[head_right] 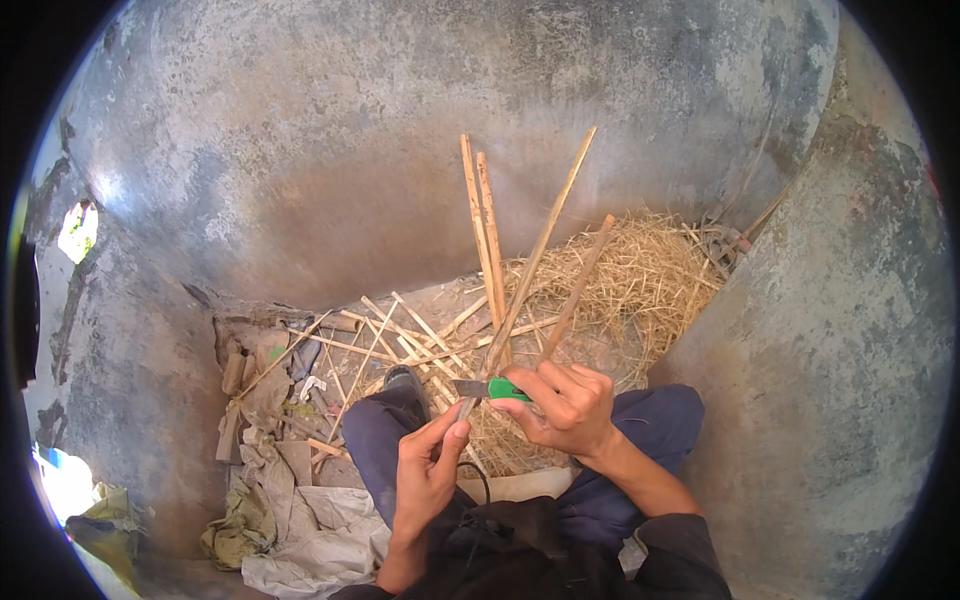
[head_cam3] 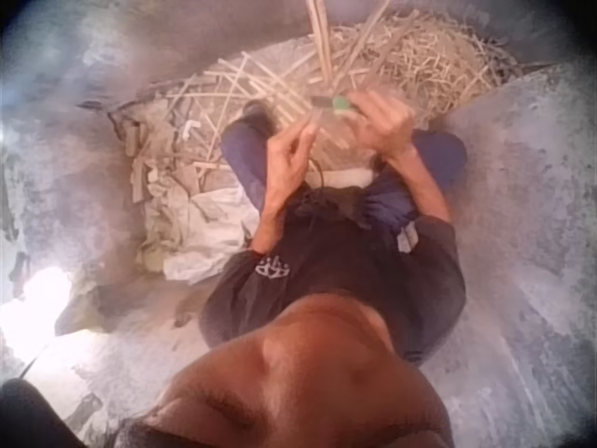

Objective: The person is sitting on a floor and uses a small green scraper to peel strips from a length of wood held in their hands, repeating the scraping motion along the surface of the wood.

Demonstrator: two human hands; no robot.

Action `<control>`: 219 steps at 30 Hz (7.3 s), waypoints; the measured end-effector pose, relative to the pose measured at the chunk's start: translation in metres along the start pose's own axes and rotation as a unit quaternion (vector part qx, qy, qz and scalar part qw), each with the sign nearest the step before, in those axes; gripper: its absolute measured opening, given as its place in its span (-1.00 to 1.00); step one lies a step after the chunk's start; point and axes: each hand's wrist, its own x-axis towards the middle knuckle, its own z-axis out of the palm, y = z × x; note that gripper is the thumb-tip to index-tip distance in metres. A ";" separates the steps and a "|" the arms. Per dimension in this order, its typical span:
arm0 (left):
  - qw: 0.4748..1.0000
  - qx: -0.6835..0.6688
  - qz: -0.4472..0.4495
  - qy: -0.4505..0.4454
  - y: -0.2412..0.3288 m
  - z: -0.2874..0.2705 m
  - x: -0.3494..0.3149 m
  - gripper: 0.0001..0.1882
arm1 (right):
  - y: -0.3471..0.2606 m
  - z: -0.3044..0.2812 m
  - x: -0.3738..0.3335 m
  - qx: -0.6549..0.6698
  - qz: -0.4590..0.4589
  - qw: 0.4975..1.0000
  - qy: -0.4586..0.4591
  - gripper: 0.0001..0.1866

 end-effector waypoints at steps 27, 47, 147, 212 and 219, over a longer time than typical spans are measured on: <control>0.994 0.030 0.046 0.096 0.005 0.005 -0.001 -0.62 | 0.002 0.008 -0.002 0.051 0.021 0.998 -0.019 -0.66; 0.993 0.067 0.056 0.079 0.004 0.009 0.006 -0.60 | -0.005 0.010 -0.005 0.004 0.065 0.997 0.037 -0.68; 0.998 0.059 -0.010 -0.002 -0.003 -0.007 -0.007 -0.62 | 0.009 -0.008 0.001 0.085 0.067 0.990 -0.086 -0.66; 0.994 0.109 0.001 0.002 -0.015 -0.004 -0.018 -0.65 | 0.030 0.005 -0.021 0.042 0.057 0.995 -0.066 -0.69; 0.993 0.110 -0.025 -0.037 -0.024 -0.017 -0.049 -0.67 | 0.126 -0.013 -0.004 0.000 0.216 0.975 0.059 -0.60</control>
